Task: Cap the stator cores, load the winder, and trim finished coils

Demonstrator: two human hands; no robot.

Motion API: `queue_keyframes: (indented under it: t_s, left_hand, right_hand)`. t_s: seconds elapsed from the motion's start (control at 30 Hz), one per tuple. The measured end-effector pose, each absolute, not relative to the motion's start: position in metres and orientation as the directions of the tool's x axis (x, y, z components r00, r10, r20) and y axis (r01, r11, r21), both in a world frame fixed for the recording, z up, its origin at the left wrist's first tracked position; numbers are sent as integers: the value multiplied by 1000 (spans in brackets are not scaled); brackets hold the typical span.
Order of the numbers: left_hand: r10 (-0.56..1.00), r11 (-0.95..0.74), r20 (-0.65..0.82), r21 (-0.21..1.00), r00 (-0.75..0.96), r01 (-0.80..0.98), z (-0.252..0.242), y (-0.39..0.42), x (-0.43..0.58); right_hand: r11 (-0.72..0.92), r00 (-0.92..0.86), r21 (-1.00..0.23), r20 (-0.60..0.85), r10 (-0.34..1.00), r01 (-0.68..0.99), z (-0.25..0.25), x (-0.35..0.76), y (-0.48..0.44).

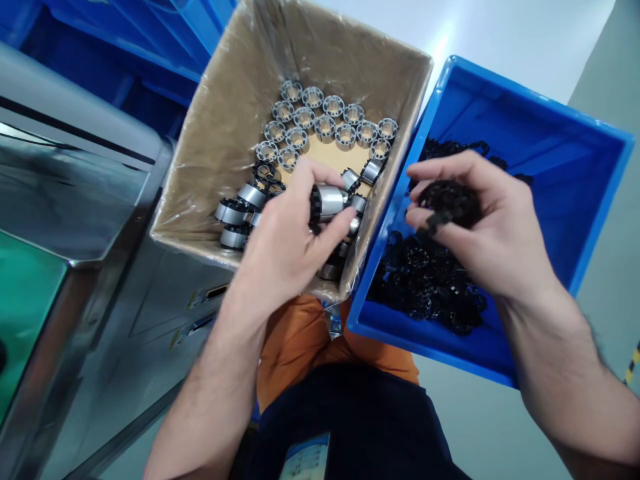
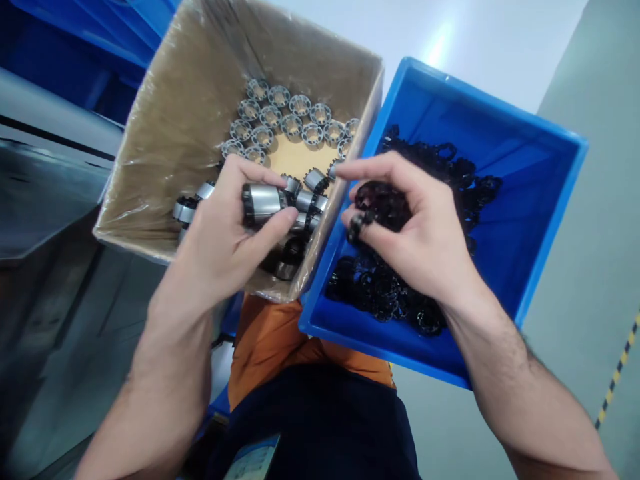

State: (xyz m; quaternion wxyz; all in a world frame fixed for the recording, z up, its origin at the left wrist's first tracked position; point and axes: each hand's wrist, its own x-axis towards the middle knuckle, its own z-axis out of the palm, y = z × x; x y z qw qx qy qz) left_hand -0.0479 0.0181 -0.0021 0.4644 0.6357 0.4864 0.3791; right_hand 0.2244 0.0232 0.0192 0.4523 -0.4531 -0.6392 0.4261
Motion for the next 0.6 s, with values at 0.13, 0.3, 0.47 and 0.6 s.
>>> queue_keyframes:
  t_s: [0.13,0.3,0.47,0.6]
  left_hand:
    - [981,-137,39,835,191,532,-8,34,-62]
    - [986,-166,161,969,42,184,-23,34,-53]
    - [966,213,-159,936,204,-279,-7,16,-20]
    - [956,190,-117,947,270,-260,1,2,-5]
  right_hand:
    - [30,-106,-1000,30,994,-2,11,225,23]
    - [21,-228,-997,2,974,78,22,216,20]
    - [122,-225,-983,89,970,137,27,213,21]
    - [139,-212,-980,107,971,143,25,210,13]
